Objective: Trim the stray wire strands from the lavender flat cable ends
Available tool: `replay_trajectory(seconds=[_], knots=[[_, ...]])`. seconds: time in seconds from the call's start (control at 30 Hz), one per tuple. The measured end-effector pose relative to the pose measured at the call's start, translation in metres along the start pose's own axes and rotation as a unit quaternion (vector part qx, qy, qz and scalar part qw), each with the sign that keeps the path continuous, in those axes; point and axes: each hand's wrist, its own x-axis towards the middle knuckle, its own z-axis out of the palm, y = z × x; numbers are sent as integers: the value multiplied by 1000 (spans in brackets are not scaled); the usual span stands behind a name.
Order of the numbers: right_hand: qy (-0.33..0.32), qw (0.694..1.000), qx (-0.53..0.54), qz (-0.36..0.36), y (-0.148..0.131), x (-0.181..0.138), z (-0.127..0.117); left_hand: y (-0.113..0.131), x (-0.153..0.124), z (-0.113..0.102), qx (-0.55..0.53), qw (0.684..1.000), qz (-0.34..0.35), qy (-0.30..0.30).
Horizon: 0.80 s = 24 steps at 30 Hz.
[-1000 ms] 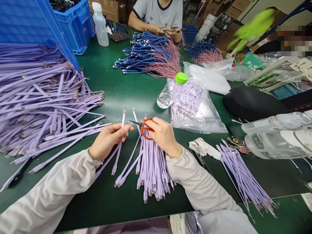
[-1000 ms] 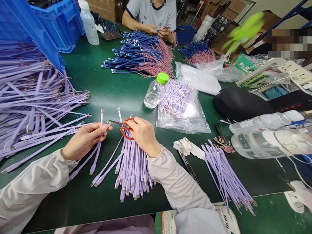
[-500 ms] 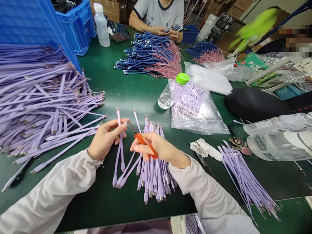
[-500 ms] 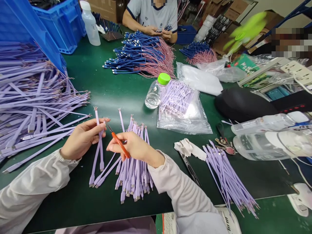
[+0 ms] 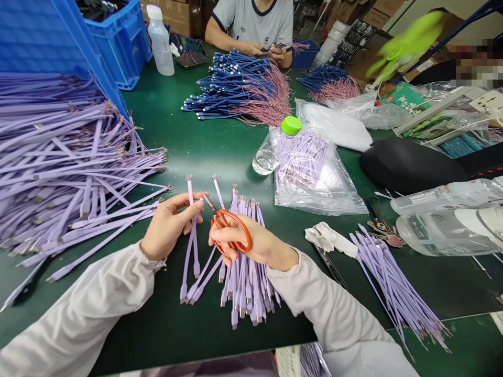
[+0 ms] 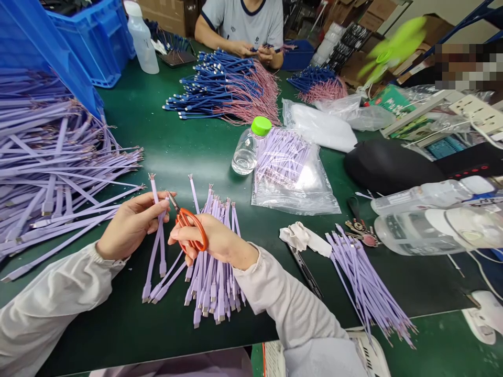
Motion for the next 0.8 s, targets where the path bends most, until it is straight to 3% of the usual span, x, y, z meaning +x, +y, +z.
replay_trajectory(seconds=[0.33,0.47,0.63,0.8], knots=[[8,1000,-21,-7,3,2,-2,0,1,1,10,1000,-3,2],[83,991,-98,-33,2,2,0,2,-1,3,43,999,2,-3],[269,915,-250,-168,6,5,-1,0,0,4,121,992,33,-5],[327,822,-376,-275,13,10,-6,2,0,6,101,995,24,-15]])
